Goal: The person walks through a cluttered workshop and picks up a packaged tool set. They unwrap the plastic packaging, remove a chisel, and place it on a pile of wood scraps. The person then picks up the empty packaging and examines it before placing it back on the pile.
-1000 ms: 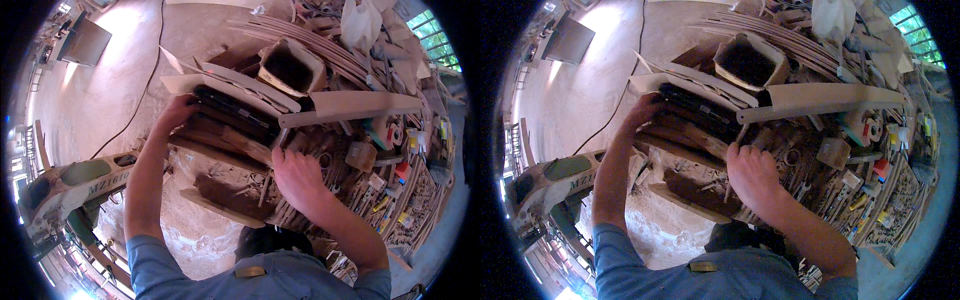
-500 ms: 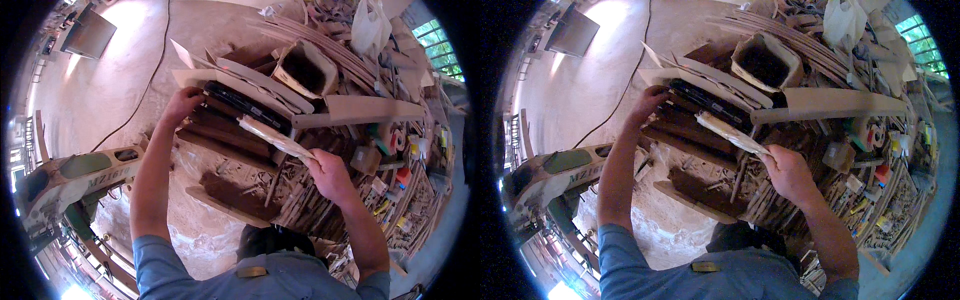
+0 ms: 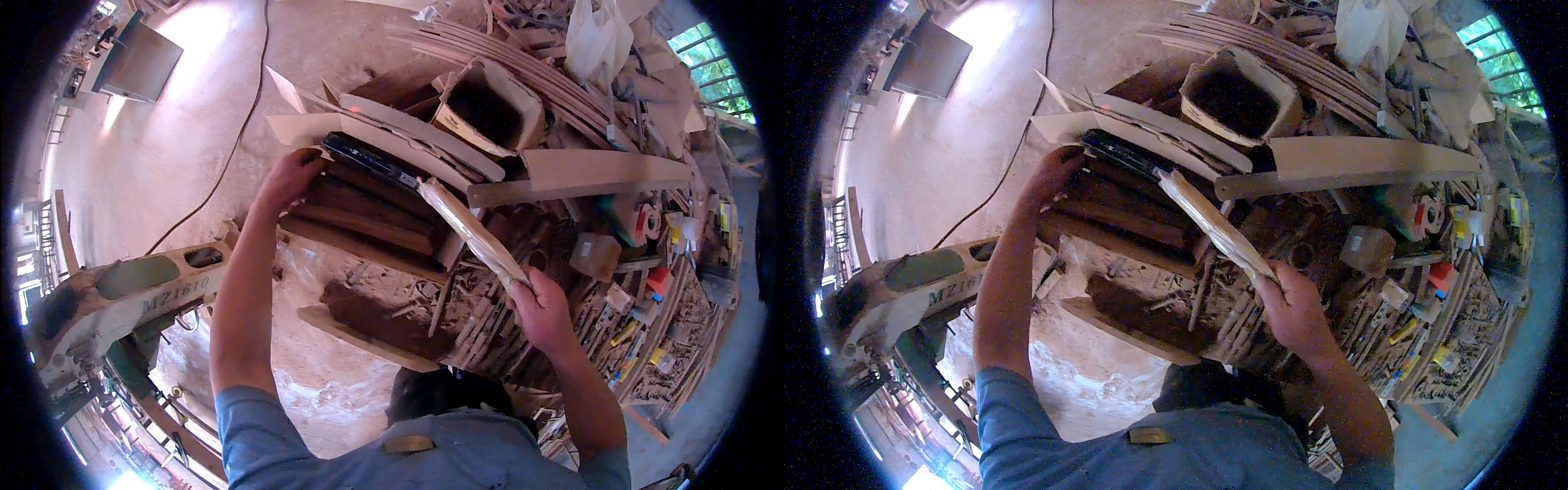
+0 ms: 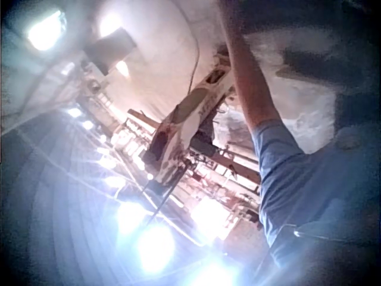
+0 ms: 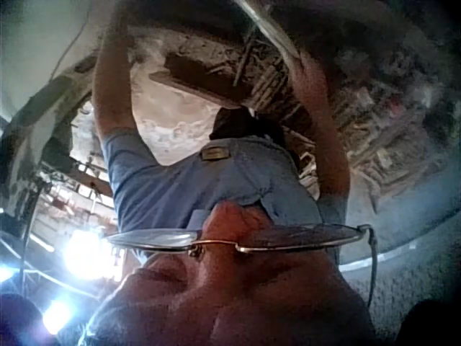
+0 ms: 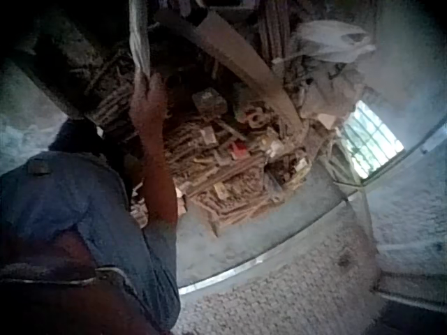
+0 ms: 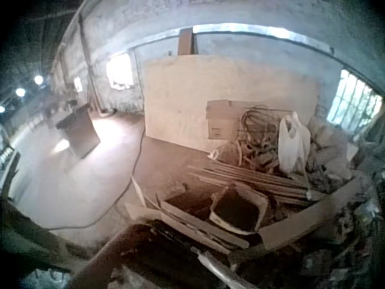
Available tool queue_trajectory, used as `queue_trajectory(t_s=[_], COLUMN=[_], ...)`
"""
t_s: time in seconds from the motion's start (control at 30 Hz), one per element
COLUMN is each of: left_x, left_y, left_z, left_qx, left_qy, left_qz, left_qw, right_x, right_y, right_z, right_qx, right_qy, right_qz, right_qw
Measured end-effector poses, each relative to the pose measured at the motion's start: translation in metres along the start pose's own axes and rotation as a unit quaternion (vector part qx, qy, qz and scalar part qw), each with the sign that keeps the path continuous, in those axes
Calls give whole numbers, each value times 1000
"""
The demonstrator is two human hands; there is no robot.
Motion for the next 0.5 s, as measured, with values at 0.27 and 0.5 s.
queue_trajectory(t_s=[0.27,0.5], left_x=[2,3], left_y=[-17,-21], left_z=[-27,-28], left_qx=[-46,-77], left_qy=[-143,-187], left_qz=[-62,-95], left_qw=[987,975], right_x=[20,27], right_y=[26,32], right_z=[-6,-21], right_qx=[-62,-85], right_qy=[-71,-89], right_qz=[7,35], right_qw=[996,992])
Point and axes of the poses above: each hand's wrist, its own y-axis towards the middle knuckle, its own x-axis out of the palm, z = x × y, the point moved 3 cm from there along y, towards the middle knuckle, and after that the axes turned 8 degrees about y, right-handed, at the moved point
